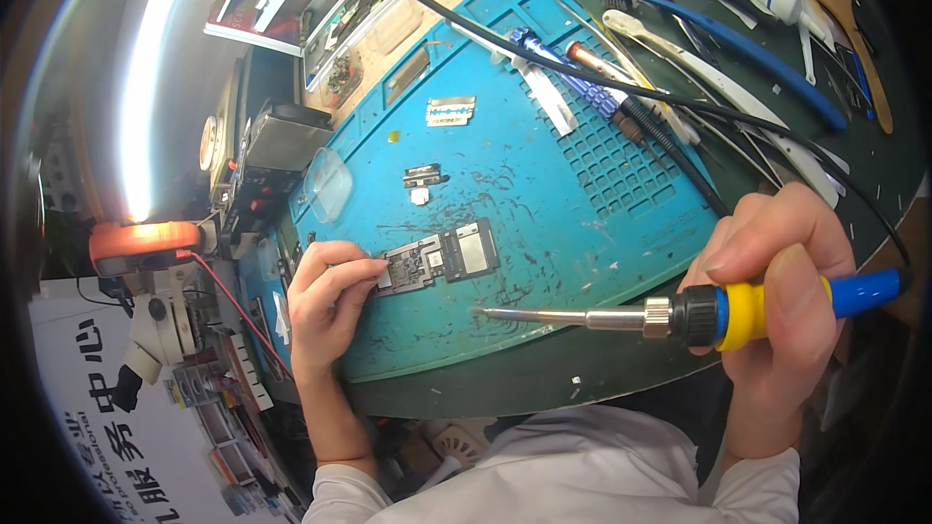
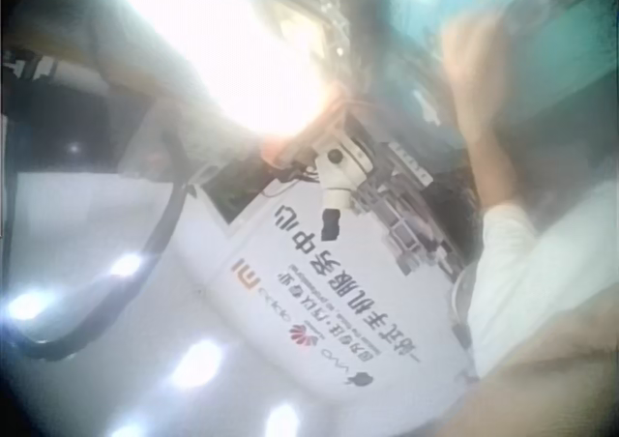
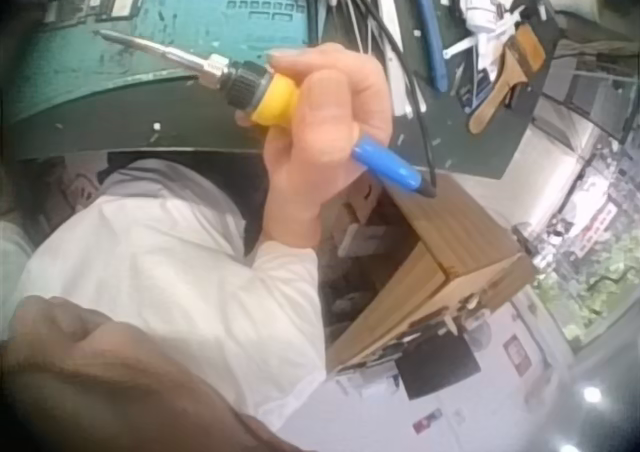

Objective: The person uses a hot air rework station to heat a small electronic component, then removes it with tweezers. They inspect the component and the circuit board, then use a soldering iron to work on the board's contacts.

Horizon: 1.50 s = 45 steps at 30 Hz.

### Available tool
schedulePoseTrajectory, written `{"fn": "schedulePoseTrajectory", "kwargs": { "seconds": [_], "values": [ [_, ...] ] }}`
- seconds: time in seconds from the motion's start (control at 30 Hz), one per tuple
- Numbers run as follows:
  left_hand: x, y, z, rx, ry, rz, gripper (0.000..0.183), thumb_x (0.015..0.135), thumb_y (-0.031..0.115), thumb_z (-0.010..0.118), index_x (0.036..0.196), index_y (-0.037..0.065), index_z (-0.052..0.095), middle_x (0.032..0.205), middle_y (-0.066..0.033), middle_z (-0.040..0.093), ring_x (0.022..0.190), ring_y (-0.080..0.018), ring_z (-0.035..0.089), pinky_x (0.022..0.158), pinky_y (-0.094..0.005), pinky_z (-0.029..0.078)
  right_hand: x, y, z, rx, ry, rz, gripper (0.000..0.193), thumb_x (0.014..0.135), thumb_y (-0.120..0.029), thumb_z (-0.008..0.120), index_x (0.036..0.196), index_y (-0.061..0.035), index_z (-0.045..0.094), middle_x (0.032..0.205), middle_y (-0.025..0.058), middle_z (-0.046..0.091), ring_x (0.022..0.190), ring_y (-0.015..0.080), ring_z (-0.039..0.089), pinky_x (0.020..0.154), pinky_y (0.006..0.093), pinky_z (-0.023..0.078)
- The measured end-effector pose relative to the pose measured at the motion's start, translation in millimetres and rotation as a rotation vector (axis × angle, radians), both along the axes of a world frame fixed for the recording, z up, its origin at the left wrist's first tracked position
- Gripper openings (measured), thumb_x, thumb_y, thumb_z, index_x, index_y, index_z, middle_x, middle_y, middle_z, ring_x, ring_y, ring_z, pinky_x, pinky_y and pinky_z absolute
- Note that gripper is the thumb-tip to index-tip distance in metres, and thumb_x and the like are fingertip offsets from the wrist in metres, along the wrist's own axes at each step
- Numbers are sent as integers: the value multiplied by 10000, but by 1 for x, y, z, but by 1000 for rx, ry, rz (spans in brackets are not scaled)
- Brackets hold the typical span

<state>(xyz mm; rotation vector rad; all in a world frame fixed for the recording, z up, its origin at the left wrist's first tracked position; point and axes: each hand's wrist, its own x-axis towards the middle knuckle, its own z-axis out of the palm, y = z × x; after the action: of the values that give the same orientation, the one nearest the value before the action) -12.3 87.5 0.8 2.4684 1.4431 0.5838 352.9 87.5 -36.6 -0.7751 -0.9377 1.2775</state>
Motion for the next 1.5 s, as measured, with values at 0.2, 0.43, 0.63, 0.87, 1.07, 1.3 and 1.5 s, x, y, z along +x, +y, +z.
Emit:
{"fn": "schedulePoseTrajectory", "kwargs": {
  "seconds": [0.2, 0.43, 0.63, 0.87, 1.07, 1.3, 1.5],
  "values": [
    [3, 10, 17, -102, 80, -31, 195, 799, -34, 761, 978, 29, 717, 909, -87, 672, 822, -263, 657, 713, -355, 526, 2, 0, -3, -12, -26, 3, 342, 1004, -313, 556, 900, 12, 587, 712, 85, 552, 555, 118, 572, 461, 228, 457],
    [13, 26, 40, -226, 253, -91, 154, 809, 5, 769, 940, 55, 705, 902, -68, 673, 811, -253, 671, 697, -352, 537, 1, 1, 2, -62, -36, -16, 346, 991, -315, 579, 887, 13, 622, 740, 83, 587, 546, 116, 583, 473, 229, 473],
    [16, 29, 47, -289, 308, -81, 109, 843, 44, 760, 930, 80, 706, 907, -47, 674, 814, -246, 677, 687, -349, 540, 0, 0, 2, -72, -6, -5, 330, 986, -315, 603, 892, -1, 639, 768, 82, 625, 566, 116, 610, 487, 238, 484],
    [14, 36, 48, -344, 312, -134, 113, 857, 52, 757, 931, 73, 675, 908, -49, 670, 819, -255, 676, 716, -354, 536, 0, 0, 3, -70, -7, 18, 324, 980, -314, 613, 892, -3, 640, 775, 84, 632, 567, 118, 613, 493, 238, 488],
    [16, 40, 48, -393, 327, -143, 121, 886, 50, 725, 950, 54, 623, 925, -76, 623, 830, -285, 649, 720, -376, 522, -1, 0, 3, -80, -20, -19, 340, 969, -325, 623, 877, 3, 638, 756, 74, 602, 560, 121, 608, 486, 239, 488],
    [13, 29, 38, -309, 305, -146, 130, 883, 4, 678, 948, 29, 568, 945, -108, 580, 872, -323, 606, 761, -404, 502, 1, -1, 1, -60, -30, -10, 342, 964, -329, 625, 880, 3, 633, 742, 80, 596, 550, 118, 594, 482, 232, 485],
    [8, 17, 22, -167, 225, -111, 177, 850, -33, 682, 955, 29, 554, 948, -127, 575, 883, -344, 592, 767, -415, 496, 3, -1, -3, -23, -34, -1, 338, 977, -323, 612, 907, 8, 613, 738, 84, 590, 558, 113, 591, 476, 228, 481]
  ]
}}
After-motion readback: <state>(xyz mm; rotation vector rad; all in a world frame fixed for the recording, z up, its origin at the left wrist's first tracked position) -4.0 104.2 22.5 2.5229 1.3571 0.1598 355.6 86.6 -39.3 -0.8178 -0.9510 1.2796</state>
